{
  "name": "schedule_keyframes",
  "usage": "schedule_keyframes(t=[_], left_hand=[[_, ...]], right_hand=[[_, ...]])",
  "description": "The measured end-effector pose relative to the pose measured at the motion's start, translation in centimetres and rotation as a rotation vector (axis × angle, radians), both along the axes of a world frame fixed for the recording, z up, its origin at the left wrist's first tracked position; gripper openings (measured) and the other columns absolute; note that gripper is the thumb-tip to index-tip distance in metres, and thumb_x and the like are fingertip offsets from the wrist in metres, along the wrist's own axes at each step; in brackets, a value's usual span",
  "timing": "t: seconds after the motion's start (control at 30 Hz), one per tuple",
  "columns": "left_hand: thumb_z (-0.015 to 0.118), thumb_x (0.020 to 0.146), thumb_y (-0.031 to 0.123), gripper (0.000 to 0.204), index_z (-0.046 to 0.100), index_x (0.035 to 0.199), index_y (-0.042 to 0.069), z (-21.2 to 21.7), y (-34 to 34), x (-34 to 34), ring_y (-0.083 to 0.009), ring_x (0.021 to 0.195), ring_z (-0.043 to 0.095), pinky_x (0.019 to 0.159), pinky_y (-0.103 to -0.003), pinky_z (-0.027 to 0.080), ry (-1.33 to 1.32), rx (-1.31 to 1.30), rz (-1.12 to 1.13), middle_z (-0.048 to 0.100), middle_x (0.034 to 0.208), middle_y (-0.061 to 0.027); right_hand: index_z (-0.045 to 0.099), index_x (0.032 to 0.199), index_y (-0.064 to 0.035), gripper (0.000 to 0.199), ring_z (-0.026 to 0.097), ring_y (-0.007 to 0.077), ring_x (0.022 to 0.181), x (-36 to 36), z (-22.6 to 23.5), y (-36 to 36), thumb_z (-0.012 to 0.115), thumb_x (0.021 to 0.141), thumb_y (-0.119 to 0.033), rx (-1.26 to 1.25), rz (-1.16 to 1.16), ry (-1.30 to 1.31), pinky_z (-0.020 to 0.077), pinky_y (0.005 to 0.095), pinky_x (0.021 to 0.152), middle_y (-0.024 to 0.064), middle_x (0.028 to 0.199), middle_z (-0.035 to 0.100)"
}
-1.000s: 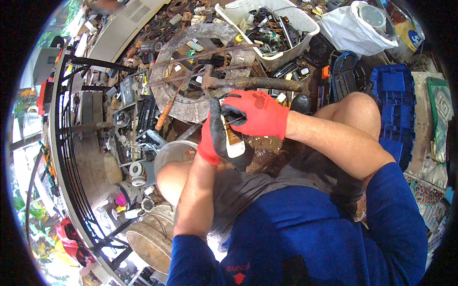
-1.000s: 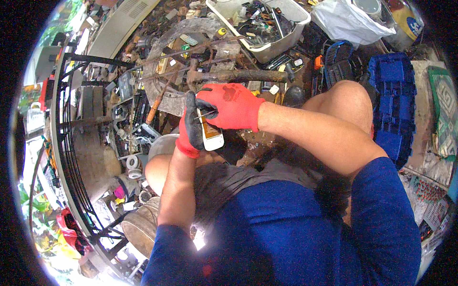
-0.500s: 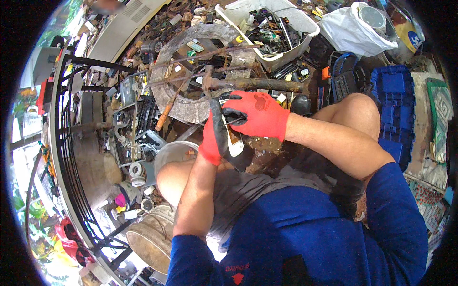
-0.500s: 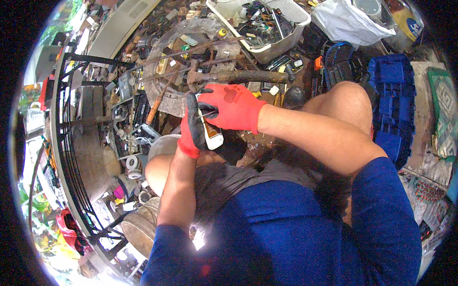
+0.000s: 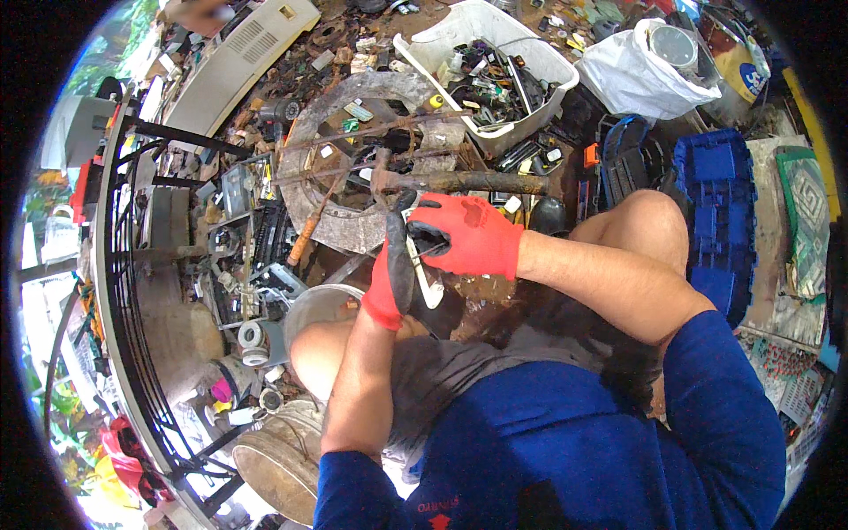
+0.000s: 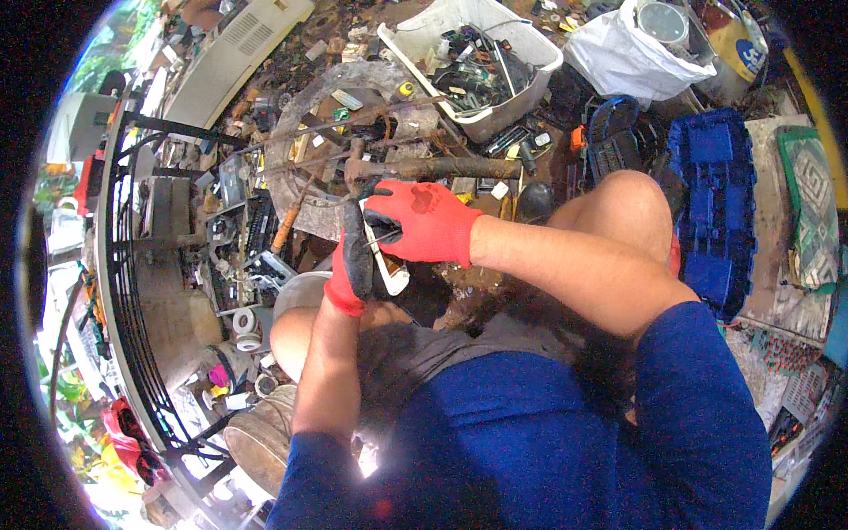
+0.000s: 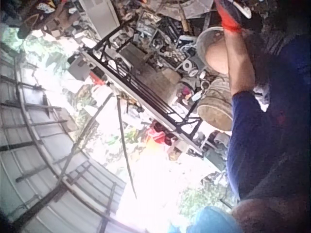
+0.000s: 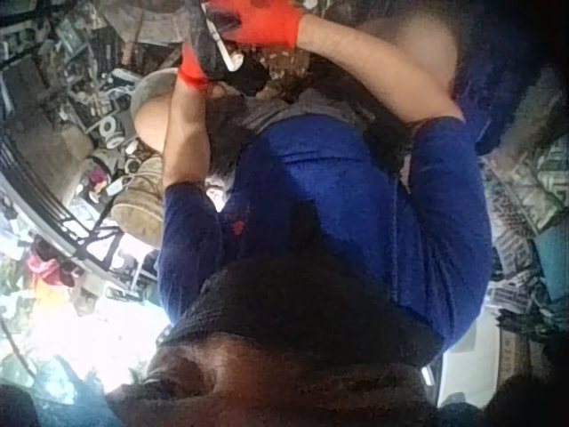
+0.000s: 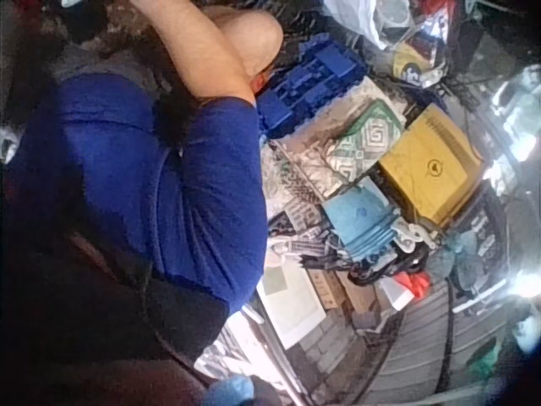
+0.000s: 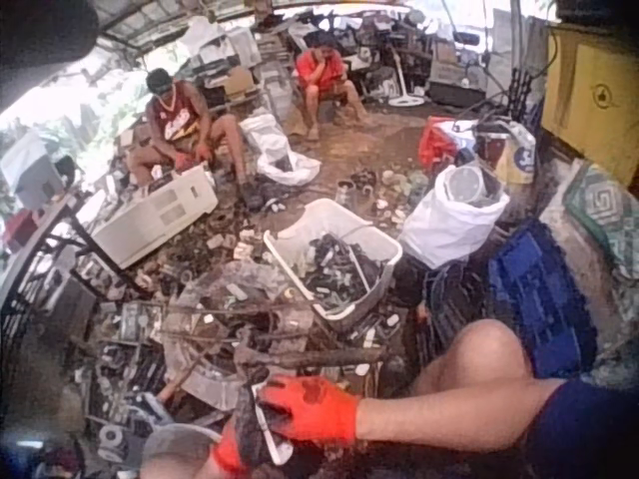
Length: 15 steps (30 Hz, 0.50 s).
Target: The person sits on the ground in a cluttered workshop and uses a screwdriver to remove screws from a small electronic device. They carefully pry open the casing and separate the internal components, placing the removed parts into a nearby white bin.
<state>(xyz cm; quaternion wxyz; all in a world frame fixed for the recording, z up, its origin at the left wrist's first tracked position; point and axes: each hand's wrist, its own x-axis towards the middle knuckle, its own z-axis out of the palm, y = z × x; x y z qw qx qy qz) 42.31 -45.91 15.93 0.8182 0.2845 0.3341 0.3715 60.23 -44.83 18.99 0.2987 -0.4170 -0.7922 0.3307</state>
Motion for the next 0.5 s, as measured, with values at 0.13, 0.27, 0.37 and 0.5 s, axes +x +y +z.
schedule_keyframes(t=[0.13, 0.27, 0.37, 0.5], left_hand=[[0.033, 0.103, 0.051, 0.055, 0.054, 0.126, 0.005, 0.9, 0.2, -0.6, -0.0226, 0.103, 0.064, 0.091, -0.037, 0.052, -0.017, 0.01, -0.021, 0.064, 0.116, -0.0106], [0.032, 0.103, 0.052, 0.055, 0.056, 0.123, 0.006, 1.7, 0.1, -2.3, -0.0221, 0.1, 0.065, 0.086, -0.037, 0.054, 0.075, 0.047, -0.033, 0.065, 0.114, -0.0099], [0.032, 0.104, 0.049, 0.053, 0.056, 0.126, 0.007, 3.2, 0.3, -1.6, -0.0194, 0.099, 0.063, 0.084, -0.036, 0.054, 0.07, 0.106, -0.059, 0.064, 0.115, -0.0079], [0.035, 0.105, 0.039, 0.045, 0.056, 0.128, 0.005, -0.3, 0.2, -1.2, -0.0172, 0.111, 0.058, 0.096, -0.034, 0.048, -0.045, 0.303, -0.005, 0.063, 0.119, -0.0079]], right_hand=[[0.062, 0.107, -0.0105, 0.034, 0.063, 0.036, 0.095, 0.2, -0.2, 0.8, 0.068, 0.078, -0.027, 0.161, 0.134, -0.027, 0.0532, 0.0441, 0.08, 0.0138, 0.104, 0.061], [0.063, 0.106, -0.0075, 0.035, 0.064, 0.0359, 0.091, -1.3, 0.0, 0.8, 0.074, 0.072, -0.014, 0.02, 0.04, 0.147, 0.053, 0.0417, 0.077, 0.0133, 0.101, 0.061], [0.063, 0.109, -0.0048, 0.039, 0.064, 0.0351, 0.093, -0.9, 1.1, 0.4, 0.076, 0.073, -0.015, -0.013, -0.008, 0.09, 0.052, 0.0404, 0.082, 0.0153, 0.101, 0.063], [0.065, 0.105, -0.004, 0.036, 0.063, 0.036, 0.091, -1.3, 1.0, -0.1, 0.076, 0.073, -0.015, 0.071, -0.041, -0.113, 0.0514, 0.0408, 0.081, 0.0165, 0.1, 0.063]])
